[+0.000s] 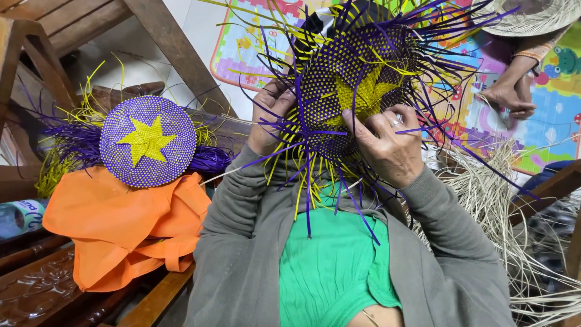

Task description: Weaving and finishing a circular decorative object by tucking in loose colored strands.

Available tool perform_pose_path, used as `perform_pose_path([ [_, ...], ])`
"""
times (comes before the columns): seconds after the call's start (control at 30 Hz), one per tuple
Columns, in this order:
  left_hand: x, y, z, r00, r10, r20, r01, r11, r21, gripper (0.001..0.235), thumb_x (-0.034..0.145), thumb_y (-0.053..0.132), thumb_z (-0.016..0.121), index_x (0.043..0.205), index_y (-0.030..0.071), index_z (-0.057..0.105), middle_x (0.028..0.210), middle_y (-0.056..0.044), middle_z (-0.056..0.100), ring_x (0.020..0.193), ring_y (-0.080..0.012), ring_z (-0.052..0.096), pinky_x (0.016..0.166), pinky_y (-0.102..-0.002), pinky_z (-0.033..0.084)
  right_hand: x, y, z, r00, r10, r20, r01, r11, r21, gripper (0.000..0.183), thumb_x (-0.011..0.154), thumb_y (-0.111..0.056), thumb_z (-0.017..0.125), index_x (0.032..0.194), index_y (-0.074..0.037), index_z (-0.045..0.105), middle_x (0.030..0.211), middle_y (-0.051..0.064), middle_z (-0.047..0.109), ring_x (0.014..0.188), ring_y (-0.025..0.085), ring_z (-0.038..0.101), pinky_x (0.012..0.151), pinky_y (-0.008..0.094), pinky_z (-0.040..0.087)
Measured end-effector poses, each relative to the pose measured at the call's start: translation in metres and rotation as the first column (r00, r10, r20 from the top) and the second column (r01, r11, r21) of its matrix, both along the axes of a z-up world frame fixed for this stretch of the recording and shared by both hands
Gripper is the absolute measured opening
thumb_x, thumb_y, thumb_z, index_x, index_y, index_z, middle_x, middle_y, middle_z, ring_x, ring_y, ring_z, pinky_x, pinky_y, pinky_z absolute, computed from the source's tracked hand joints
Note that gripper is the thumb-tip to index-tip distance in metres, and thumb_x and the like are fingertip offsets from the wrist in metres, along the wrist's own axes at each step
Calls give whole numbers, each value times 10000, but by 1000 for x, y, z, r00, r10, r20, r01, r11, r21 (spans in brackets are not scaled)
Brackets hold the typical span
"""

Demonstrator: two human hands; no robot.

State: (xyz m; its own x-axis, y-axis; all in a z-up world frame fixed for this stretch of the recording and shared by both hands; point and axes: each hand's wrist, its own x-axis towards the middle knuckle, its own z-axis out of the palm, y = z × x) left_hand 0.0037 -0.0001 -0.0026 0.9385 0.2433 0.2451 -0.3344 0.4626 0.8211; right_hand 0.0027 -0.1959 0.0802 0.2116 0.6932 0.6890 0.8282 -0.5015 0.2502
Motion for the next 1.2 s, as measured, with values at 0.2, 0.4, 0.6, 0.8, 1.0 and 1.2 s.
perform_pose_path([
  [0.2,1,0,-3,1000,6,22,-6,1000,28,121,794,117,583,837,5,565,736,-62,556,710,-95,529,666,-229,464,-2,0,-1,1000,7,-15,-8,1000,-29,245,799,-80,526,1021,-100,629,613,38,441,508,166,472,709,339,431],
  [0.4,-1,-1,5,1000,8,27,-9,999,41,123,794,115,576,812,-4,552,712,-60,536,676,-97,516,630,-220,457,-3,1,-4,1000,-12,-8,12,998,-60,257,796,-92,544,1041,-104,619,619,41,440,518,167,481,718,347,429],
  [0.6,0,0,1,999,29,43,-32,998,52,111,783,96,583,783,-6,539,697,-71,524,660,-101,506,611,-223,449,-3,2,0,999,12,-38,-15,997,-70,253,808,-103,520,1043,-96,613,612,45,426,509,173,473,712,347,427],
  [0.8,-1,-2,8,999,30,25,-31,997,63,111,785,87,567,758,-12,525,656,-60,505,627,-95,487,590,-210,435,-4,5,0,998,37,-52,-41,995,-87,238,806,-102,519,1024,-93,616,615,53,422,519,180,475,715,350,427],
  [1.0,0,-2,2,998,48,28,-49,997,54,121,775,89,585,739,-4,516,653,-57,495,630,-93,474,584,-215,435,-4,8,3,999,42,-14,-43,993,-110,239,785,-82,529,1003,-99,626,591,47,400,504,180,462,705,349,427],
  [1.2,-3,-4,6,998,53,14,-53,998,32,90,770,78,588,766,5,535,672,-39,511,648,-85,485,609,-205,438,-6,10,1,998,58,-28,-61,993,-99,249,788,-67,523,1016,-93,622,586,57,394,496,189,454,697,350,426],
])
